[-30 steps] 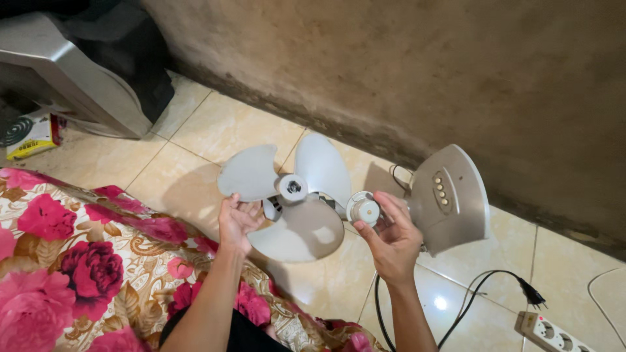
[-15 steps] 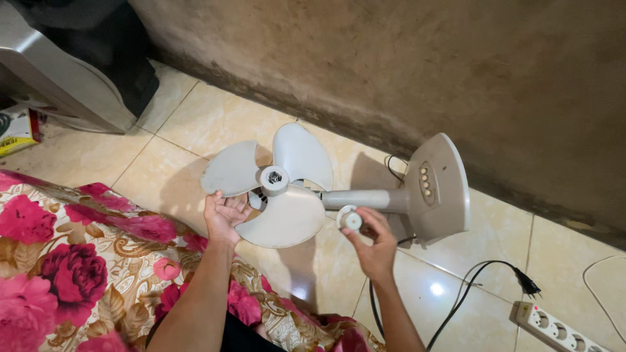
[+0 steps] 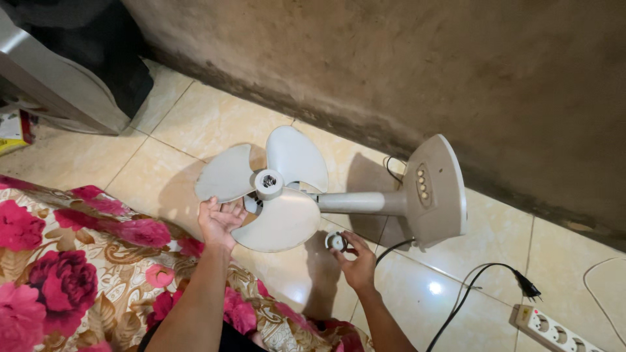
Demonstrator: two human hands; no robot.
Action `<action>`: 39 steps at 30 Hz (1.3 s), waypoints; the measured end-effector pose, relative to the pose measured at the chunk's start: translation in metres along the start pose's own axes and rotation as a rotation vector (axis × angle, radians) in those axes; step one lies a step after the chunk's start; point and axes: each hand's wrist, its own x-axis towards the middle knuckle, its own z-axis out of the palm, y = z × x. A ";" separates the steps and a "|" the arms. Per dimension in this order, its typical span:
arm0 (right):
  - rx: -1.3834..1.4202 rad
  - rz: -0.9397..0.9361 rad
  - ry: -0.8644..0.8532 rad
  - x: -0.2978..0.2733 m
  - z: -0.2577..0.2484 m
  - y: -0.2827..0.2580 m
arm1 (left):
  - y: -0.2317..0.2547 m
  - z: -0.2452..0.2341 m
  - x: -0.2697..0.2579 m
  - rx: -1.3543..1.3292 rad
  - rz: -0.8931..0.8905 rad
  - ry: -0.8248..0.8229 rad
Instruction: The person unplugs a table fan, then removes the front grille, unscrews the central nut, and detaches the fan blades from the motor shaft. The components are handled by hand and set aside on the floor.
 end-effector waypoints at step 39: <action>0.395 0.193 0.093 0.035 -0.008 -0.029 | -0.017 -0.002 -0.005 -0.153 0.019 -0.149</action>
